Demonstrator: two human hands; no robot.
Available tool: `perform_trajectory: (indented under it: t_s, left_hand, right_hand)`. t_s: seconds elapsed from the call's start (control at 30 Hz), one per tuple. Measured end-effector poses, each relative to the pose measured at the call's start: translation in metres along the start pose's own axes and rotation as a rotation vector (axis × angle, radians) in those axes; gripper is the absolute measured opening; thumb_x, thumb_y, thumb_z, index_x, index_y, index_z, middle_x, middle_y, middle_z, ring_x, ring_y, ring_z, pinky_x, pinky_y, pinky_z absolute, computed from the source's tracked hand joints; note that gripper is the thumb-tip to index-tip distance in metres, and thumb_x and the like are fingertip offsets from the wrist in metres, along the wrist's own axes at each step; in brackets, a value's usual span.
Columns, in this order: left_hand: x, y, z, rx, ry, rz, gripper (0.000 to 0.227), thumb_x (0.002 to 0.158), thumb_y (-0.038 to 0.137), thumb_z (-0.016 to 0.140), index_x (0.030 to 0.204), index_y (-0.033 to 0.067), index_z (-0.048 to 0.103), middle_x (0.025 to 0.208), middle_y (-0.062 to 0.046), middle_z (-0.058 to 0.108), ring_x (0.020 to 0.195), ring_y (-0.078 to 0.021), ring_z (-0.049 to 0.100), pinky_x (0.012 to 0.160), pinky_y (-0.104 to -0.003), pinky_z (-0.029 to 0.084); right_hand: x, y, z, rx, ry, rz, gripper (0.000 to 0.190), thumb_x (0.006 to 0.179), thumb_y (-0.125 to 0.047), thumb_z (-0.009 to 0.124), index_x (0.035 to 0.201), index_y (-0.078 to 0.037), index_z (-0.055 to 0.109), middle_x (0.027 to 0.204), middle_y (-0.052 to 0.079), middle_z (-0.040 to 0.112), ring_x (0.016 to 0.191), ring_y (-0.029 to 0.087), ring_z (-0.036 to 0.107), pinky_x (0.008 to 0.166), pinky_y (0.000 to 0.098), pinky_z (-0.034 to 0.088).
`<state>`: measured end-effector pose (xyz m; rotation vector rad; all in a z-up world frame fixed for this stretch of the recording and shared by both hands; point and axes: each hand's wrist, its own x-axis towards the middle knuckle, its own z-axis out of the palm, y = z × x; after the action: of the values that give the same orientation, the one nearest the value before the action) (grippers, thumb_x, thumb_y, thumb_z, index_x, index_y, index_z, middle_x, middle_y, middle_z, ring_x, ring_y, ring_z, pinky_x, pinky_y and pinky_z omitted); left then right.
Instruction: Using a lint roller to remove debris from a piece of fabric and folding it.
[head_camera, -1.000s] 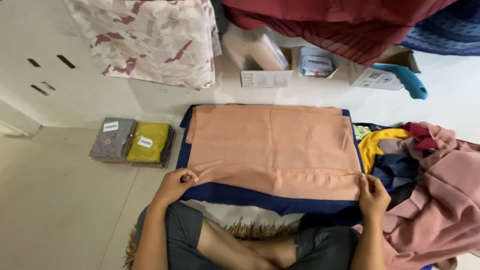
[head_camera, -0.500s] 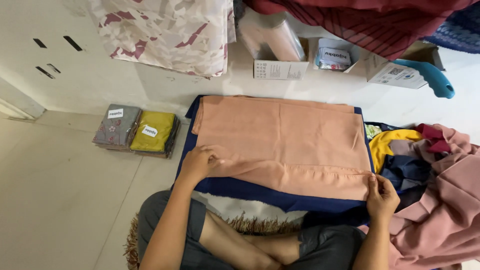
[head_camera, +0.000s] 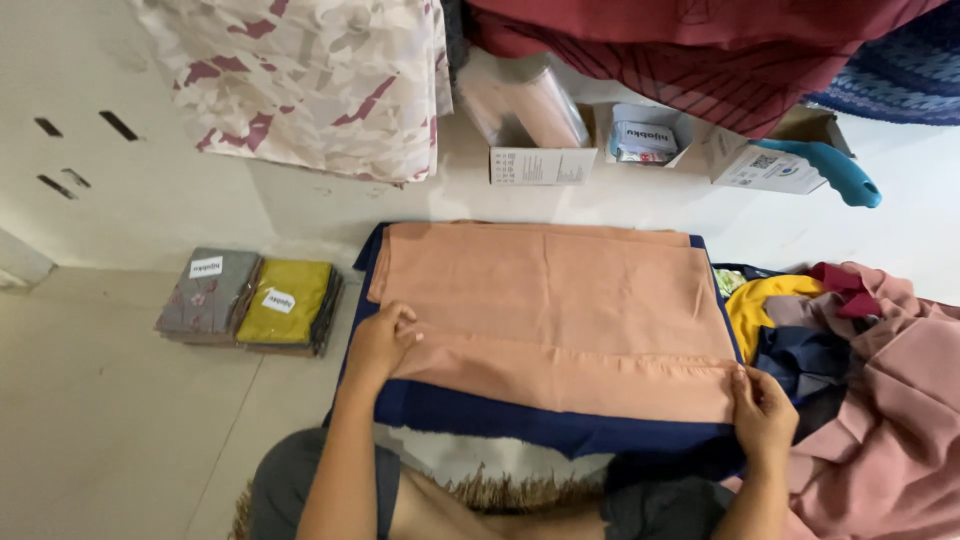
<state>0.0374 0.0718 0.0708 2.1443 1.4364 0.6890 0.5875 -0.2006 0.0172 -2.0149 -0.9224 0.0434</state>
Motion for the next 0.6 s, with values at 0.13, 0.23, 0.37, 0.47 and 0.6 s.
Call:
perform_trajectory:
  t_s: [0.13,0.23,0.37,0.47,0.6]
  left_hand:
    - [-0.005,-0.004,0.006,0.054,0.024,0.009,0.035,0.087,0.025,0.08,0.12,0.0162,0.072,0.11,-0.006,0.076,0.101,-0.0243,0.073,0.083,-0.04,0.055]
    - [-0.002,-0.014,0.009,0.044,0.006,-0.04,0.038,0.082,0.031,0.082,0.118,0.0169,0.076,0.113,-0.007,0.078,0.105,-0.0292,0.073,0.086,-0.042,0.055]
    - [-0.001,-0.025,0.017,-0.033,0.054,0.025,0.02,0.077,0.027,0.087,0.086,0.0161,0.073,0.088,-0.004,0.074,0.083,-0.0232,0.07,0.077,-0.036,0.05]
    - [-0.002,-0.04,0.019,-0.004,0.084,0.097,0.022,0.076,0.03,0.088,0.086,0.0179,0.072,0.089,-0.007,0.07,0.088,-0.0298,0.069,0.081,-0.04,0.053]
    - [-0.01,-0.05,0.0,-0.097,0.069,0.136,0.028,0.077,0.039,0.086,0.087,0.0167,0.073,0.089,-0.001,0.078,0.082,-0.0165,0.071,0.077,-0.03,0.051]
  right_hand:
    - [-0.002,0.005,0.002,0.036,0.022,-0.068,0.019,0.111,-0.02,0.068,0.119,-0.004,0.075,0.11,0.008,0.074,0.096,0.017,0.065,0.088,0.0287,0.049]
    - [-0.002,0.003,0.002,-0.025,0.025,-0.077,0.019,0.111,-0.021,0.067,0.117,-0.006,0.075,0.109,0.008,0.074,0.101,0.019,0.066,0.09,0.031,0.048]
    - [0.002,0.011,0.005,-0.063,0.05,-0.136,0.019,0.108,-0.02,0.068,0.117,-0.005,0.074,0.108,0.009,0.074,0.096,0.021,0.066,0.09,0.0314,0.049]
    - [-0.003,0.011,0.009,-0.017,0.121,-0.116,0.012,0.107,-0.017,0.071,0.114,-0.009,0.076,0.099,0.012,0.074,0.093,0.029,0.068,0.084,0.0392,0.052]
    - [-0.012,-0.003,0.005,0.083,0.175,-0.101,0.013,0.108,-0.02,0.066,0.109,-0.008,0.067,0.1,0.004,0.071,0.093,0.015,0.064,0.089,0.0303,0.049]
